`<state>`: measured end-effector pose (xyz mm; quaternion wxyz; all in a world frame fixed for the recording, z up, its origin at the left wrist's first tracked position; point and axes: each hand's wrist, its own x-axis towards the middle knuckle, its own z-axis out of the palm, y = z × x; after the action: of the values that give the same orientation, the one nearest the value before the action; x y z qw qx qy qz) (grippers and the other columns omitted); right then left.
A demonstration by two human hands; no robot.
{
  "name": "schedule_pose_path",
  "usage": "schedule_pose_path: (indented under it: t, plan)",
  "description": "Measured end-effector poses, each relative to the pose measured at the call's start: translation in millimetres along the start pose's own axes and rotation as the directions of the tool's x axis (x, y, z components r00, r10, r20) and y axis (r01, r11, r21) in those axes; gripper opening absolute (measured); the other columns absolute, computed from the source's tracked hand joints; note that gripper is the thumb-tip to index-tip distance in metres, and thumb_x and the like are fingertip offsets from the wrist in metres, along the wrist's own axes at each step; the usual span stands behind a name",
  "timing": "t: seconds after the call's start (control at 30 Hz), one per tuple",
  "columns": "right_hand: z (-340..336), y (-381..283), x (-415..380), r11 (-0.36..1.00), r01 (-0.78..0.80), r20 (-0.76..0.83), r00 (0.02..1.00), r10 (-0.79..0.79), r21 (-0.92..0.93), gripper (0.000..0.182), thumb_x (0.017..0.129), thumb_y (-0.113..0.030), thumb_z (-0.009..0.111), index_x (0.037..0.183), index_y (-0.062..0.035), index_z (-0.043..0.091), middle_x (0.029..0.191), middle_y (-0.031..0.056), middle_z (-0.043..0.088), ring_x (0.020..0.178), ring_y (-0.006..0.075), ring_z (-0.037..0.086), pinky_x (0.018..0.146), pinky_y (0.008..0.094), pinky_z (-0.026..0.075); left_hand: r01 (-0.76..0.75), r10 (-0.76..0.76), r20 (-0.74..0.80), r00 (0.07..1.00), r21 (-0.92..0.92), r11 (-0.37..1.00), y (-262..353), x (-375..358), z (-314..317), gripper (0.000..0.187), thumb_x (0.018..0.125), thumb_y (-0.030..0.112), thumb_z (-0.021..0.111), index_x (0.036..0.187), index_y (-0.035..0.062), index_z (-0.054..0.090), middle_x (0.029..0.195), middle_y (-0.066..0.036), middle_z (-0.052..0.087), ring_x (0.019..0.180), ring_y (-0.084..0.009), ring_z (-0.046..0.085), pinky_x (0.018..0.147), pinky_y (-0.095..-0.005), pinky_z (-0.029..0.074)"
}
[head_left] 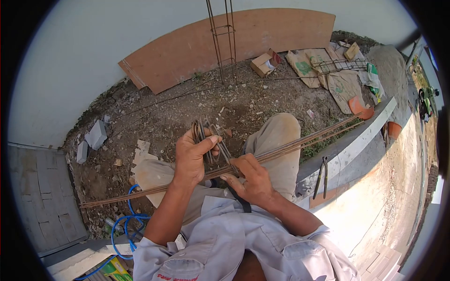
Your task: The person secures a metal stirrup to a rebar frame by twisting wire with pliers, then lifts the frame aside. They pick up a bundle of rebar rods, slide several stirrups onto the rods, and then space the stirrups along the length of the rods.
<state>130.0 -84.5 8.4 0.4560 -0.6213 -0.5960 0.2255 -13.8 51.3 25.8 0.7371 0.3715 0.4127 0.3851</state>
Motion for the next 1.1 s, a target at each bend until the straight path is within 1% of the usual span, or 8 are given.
schedule_pose_path:
  t: [0.07, 0.27, 0.43, 0.53, 0.6, 0.73, 0.9, 1.1]
  plan:
    - [0, 5, 3, 0.998, 0.021, -0.008, 1.000, -0.021, -0.059, 0.030, 0.089, -0.015, 0.080, 0.113, -0.0033, 0.066, 0.100, 0.0135, 0.064, 0.082, 0.0350, 0.069, 0.067, 0.0452, 0.056, 0.008, -0.008, 0.027, 1.000, -0.012, 1.000, -2, -2, 13, 0.015, 0.091, -0.002, 0.074, 0.104, -0.0009, 0.066, 0.093, -0.013, 0.075, 0.071, -0.0125, 0.068, 0.063, -0.0262, 0.056]
    - [-18, 22, 7, 0.999, 0.025, -0.104, 0.994, -0.023, 0.021, 0.011, 0.088, -0.002, 0.076, 0.097, 0.0000, 0.069, 0.087, 0.0134, 0.063, 0.074, 0.0319, 0.066, 0.064, 0.0404, 0.054, -0.003, 0.001, 0.117, 0.993, 0.015, 1.000, -7, 1, 32, 0.014, 0.093, 0.001, 0.074, 0.105, -0.0005, 0.067, 0.094, -0.013, 0.075, 0.076, -0.0156, 0.071, 0.065, -0.0283, 0.057]
    - [-52, 30, 5, 0.922, -0.257, -0.201, 0.925, 0.321, 0.288, 0.009, 0.095, -0.002, 0.074, 0.088, 0.0025, 0.069, 0.077, 0.0097, 0.064, 0.068, 0.0165, 0.066, 0.062, 0.0309, 0.052, 0.024, -0.036, 0.110, 0.993, 0.104, 0.994, -13, 2, 26, 0.014, 0.094, 0.003, 0.074, 0.105, -0.0005, 0.067, 0.096, -0.014, 0.075, 0.078, -0.0162, 0.071, 0.066, -0.0282, 0.057]
    - [-86, 56, 2, 0.883, -0.251, -0.362, 0.841, 0.401, 0.396, 0.012, 0.099, -0.005, 0.072, 0.091, 0.0042, 0.069, 0.082, 0.0058, 0.069, 0.068, 0.0103, 0.067, 0.062, 0.0268, 0.055, 0.018, -0.026, 0.067, 0.997, 0.130, 0.991, -16, 3, 7, 0.015, 0.094, 0.005, 0.074, 0.106, 0.0003, 0.067, 0.096, -0.013, 0.075, 0.078, -0.0166, 0.071, 0.065, -0.0279, 0.056]
    - [-125, 76, -1, 0.893, -0.281, -0.493, 0.756, 0.431, 0.351, 0.014, 0.100, -0.007, 0.072, 0.094, 0.0056, 0.070, 0.080, 0.0064, 0.071, 0.068, 0.0111, 0.068, 0.062, 0.0267, 0.057, 0.020, -0.023, 0.031, 0.999, 0.113, 0.993, -14, 3, 0, 0.015, 0.094, 0.006, 0.074, 0.107, 0.0010, 0.067, 0.096, -0.013, 0.075, 0.078, -0.0169, 0.071, 0.064, -0.0279, 0.055]
    - [-215, 126, -11, 0.945, -0.306, -0.783, 0.558, 0.276, 0.115, 0.017, 0.102, -0.011, 0.070, 0.096, 0.0052, 0.071, 0.074, 0.0066, 0.071, 0.066, 0.0107, 0.068, 0.061, 0.0264, 0.056, 0.026, -0.023, -0.038, 0.999, 0.085, 0.996, -9, 2, -20, 0.014, 0.096, 0.007, 0.073, 0.108, 0.0032, 0.067, 0.096, -0.011, 0.074, 0.078, -0.0166, 0.071, 0.065, -0.0288, 0.057]
    - [-315, 197, -32, 0.757, -0.651, -0.918, 0.332, 0.218, -0.056, 0.021, 0.098, -0.017, 0.074, 0.094, 0.0040, 0.074, 0.075, 0.0127, 0.072, 0.065, 0.0171, 0.070, 0.062, 0.0358, 0.054, 0.021, -0.015, -0.092, 0.996, 0.063, 0.998, -7, 2, -38, 0.014, 0.097, 0.008, 0.071, 0.110, 0.0040, 0.065, 0.096, -0.010, 0.074, 0.077, -0.0157, 0.071, 0.068, -0.0299, 0.057]
    - [-366, 276, -40, 0.478, -0.827, -0.920, 0.382, 0.091, -0.296, 0.022, 0.093, -0.021, 0.074, 0.097, 0.0007, 0.077, 0.085, 0.0202, 0.076, 0.080, 0.0336, 0.074, 0.078, 0.0449, 0.054, 0.016, -0.010, -0.096, 0.995, 0.068, 0.998, -7, -3, -40, 0.012, 0.099, 0.011, 0.070, 0.109, 0.0057, 0.066, 0.096, -0.008, 0.072, 0.077, -0.0145, 0.071, 0.066, -0.0296, 0.059]
